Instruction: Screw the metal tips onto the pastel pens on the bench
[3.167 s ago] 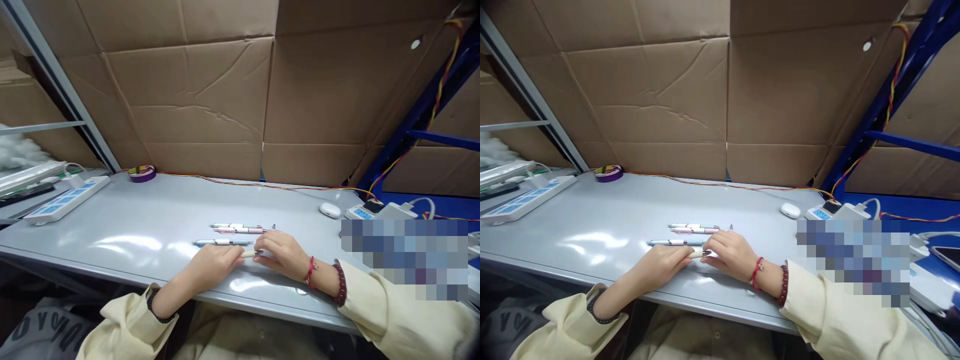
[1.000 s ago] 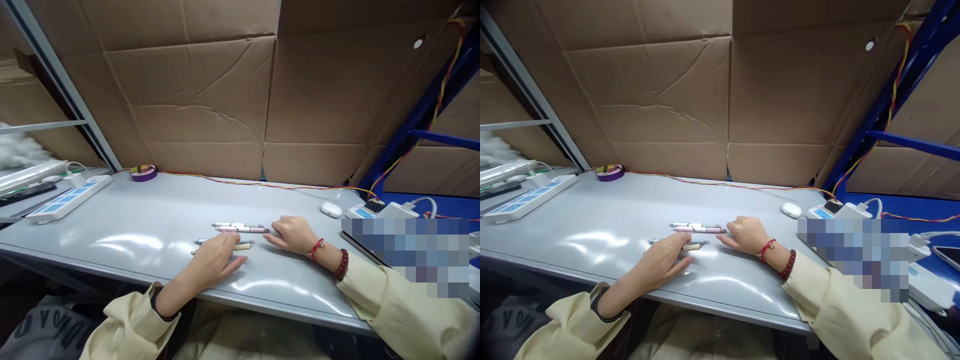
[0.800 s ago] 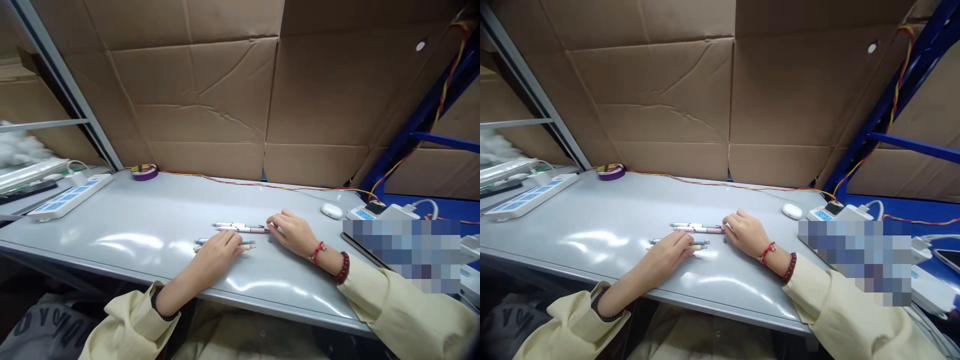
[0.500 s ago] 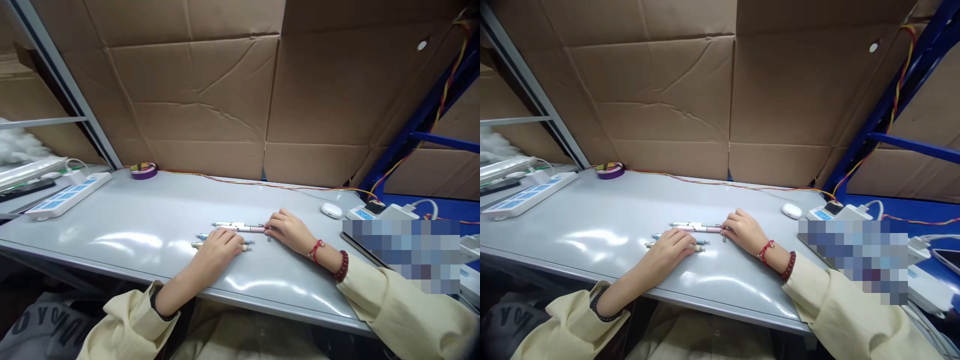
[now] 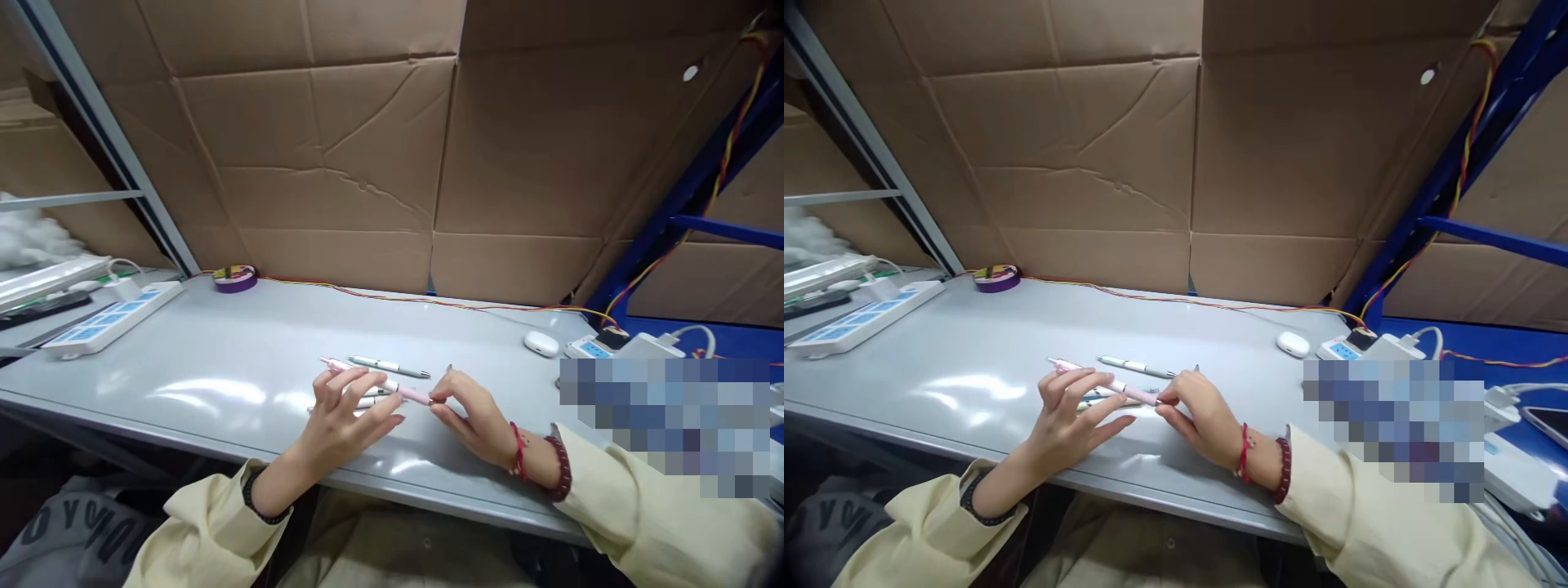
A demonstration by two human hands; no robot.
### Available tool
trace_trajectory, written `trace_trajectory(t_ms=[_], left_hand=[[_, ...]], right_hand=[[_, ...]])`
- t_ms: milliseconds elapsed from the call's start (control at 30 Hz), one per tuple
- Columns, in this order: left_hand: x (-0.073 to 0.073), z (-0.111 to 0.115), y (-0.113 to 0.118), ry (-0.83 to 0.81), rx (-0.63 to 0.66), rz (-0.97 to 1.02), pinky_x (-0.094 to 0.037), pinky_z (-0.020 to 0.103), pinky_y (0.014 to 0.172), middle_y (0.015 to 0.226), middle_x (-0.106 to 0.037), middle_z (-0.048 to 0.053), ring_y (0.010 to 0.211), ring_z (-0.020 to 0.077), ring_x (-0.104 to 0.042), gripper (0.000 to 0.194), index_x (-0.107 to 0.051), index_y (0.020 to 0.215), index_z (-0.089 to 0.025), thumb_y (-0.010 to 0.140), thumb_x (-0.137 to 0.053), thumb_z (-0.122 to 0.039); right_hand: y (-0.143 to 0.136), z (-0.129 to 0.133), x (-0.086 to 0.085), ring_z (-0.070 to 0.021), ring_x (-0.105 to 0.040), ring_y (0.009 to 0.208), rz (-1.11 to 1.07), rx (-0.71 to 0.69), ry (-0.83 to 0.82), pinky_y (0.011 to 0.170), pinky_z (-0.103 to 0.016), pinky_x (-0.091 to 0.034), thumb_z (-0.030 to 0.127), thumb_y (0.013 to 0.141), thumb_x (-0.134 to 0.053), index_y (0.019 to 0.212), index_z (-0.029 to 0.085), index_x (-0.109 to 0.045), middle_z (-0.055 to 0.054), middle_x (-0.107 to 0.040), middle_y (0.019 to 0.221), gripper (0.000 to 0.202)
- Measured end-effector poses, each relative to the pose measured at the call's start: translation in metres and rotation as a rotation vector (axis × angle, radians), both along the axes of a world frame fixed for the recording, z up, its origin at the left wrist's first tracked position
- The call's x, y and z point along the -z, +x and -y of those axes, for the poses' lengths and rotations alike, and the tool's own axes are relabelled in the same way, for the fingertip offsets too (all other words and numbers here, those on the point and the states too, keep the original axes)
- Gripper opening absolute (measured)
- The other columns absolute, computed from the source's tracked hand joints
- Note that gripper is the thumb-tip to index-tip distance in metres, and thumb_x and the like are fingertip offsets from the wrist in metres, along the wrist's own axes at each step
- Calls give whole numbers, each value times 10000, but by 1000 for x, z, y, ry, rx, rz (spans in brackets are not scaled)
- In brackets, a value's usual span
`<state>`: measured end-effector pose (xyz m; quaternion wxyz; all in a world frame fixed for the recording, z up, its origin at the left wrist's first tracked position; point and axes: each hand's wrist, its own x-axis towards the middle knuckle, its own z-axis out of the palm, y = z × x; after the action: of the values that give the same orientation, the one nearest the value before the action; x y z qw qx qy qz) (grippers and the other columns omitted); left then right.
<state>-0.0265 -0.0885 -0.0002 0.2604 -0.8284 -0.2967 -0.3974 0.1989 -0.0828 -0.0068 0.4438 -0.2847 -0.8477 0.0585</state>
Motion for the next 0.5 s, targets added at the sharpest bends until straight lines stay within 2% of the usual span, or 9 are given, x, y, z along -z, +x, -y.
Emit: trace_trajectory(t_ms=[133, 233, 367, 500], left_hand=[[-1, -1, 2, -104, 4, -124, -319, 315, 753, 840, -641, 0, 821, 166, -581, 80, -547, 963, -233, 886, -528, -222], [0, -4, 4, -180, 70, -276, -320, 283, 630, 705, -618, -18, 638, 130, -553, 117, -560, 897, -201, 921, -445, -203], [2, -7, 4, -291, 131, -225, -327, 272, 565, 655, -596, -11, 592, 136, -524, 157, -553, 828, -177, 921, -432, -212], [3, -9, 4, -386, 101, -192, -355, 272, 566, 642, -576, -5, 600, 140, -521, 196, -552, 767, -182, 910, -422, -216]], right_hand=[[-4, 1, 1, -135, -427, 544, 162, 24, 20, 551, -268, -359, 352, 971, -220, 682, 199, -473, -9, -520, 593, 413], [-1, -4, 3, -129, -403, 512, 259, 60, 21, 542, -264, -343, 310, 977, -196, 620, 198, -451, 2, -493, 548, 453], [1, -9, 6, -143, -474, 577, 216, 67, 4, 557, -260, -381, 361, 970, -264, 747, 188, -530, -21, -573, 637, 388], [0, -9, 4, -163, -531, 699, 223, 15, -34, 640, -283, -417, 374, 941, -369, 907, 185, -532, -47, -618, 777, 252]])
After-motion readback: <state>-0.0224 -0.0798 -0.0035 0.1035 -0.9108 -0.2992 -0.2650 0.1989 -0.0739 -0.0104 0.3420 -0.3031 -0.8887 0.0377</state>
